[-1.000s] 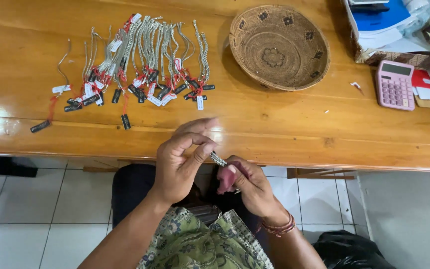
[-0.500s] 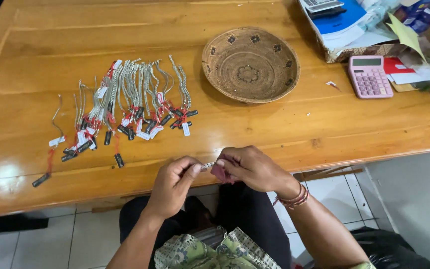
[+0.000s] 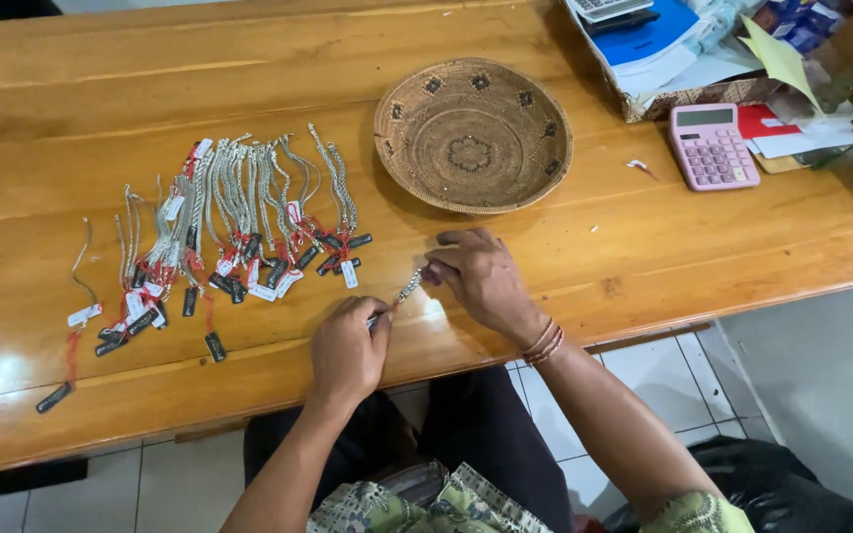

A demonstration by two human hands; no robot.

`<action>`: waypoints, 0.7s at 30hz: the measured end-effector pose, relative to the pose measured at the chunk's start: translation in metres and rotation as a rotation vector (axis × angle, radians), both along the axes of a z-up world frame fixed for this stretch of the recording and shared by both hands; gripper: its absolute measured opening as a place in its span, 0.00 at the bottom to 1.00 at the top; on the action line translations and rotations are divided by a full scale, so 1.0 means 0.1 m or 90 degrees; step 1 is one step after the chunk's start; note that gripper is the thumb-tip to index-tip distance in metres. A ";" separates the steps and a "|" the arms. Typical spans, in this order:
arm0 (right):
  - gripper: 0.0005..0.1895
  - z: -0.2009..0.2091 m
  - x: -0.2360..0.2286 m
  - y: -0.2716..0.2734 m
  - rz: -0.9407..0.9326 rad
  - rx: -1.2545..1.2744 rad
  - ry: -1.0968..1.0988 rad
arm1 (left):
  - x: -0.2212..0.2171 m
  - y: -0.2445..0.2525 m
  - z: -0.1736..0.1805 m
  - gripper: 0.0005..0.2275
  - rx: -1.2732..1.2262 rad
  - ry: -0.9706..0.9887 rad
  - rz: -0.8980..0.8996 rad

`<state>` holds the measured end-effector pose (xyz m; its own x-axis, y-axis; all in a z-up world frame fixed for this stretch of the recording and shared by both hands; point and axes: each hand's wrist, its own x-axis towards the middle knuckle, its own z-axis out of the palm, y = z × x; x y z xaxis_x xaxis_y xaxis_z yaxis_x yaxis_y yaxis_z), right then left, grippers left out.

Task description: Polishing individual silver chains with a small cloth and organizing them on a wooden table.

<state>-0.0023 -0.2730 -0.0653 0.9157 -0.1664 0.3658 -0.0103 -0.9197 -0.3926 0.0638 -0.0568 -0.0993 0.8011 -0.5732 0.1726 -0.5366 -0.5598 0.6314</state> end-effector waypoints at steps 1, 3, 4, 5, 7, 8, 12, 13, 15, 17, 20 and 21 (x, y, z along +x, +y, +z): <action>0.07 -0.05 0.01 -0.01 0.001 0.000 0.003 | 0.01 -0.01 -0.02 0.04 0.000 0.003 0.001; 0.08 -0.15 0.01 -0.01 -0.037 0.121 -0.100 | 0.01 -0.01 -0.05 0.05 0.011 0.006 0.022; 0.08 -0.16 -0.03 -0.05 -0.039 0.122 -0.097 | 0.00 0.00 -0.04 0.05 0.013 0.009 0.021; 0.12 -0.17 -0.07 -0.09 -0.059 0.175 -0.103 | -0.01 0.00 -0.01 0.06 0.023 0.007 0.044; 0.17 -0.18 -0.12 -0.17 -0.080 0.227 -0.109 | -0.01 -0.03 -0.01 0.06 0.033 0.004 0.068; 0.14 -0.19 -0.14 -0.20 -0.088 0.303 -0.065 | 0.00 -0.06 -0.04 0.10 0.037 -0.055 0.071; 0.14 -0.04 -0.24 -0.10 -0.120 0.356 0.056 | 0.04 -0.23 -0.11 0.11 0.038 -0.134 0.042; 0.14 -0.06 -0.26 -0.09 -0.116 0.355 0.059 | 0.03 -0.22 -0.15 0.11 0.039 -0.132 0.047; 0.10 -0.11 -0.29 -0.10 -0.118 0.270 0.000 | 0.03 -0.23 -0.22 0.06 0.006 -0.136 0.043; 0.11 -0.20 -0.34 -0.19 -0.121 0.268 -0.001 | 0.07 -0.10 -0.36 0.05 -0.010 -0.174 0.044; 0.12 -0.21 -0.44 -0.20 -0.126 0.253 0.010 | 0.10 0.03 -0.43 0.04 -0.026 -0.211 0.046; 0.12 -0.18 -0.45 -0.17 -0.119 0.239 0.022 | 0.10 0.08 -0.42 0.04 -0.025 -0.211 0.055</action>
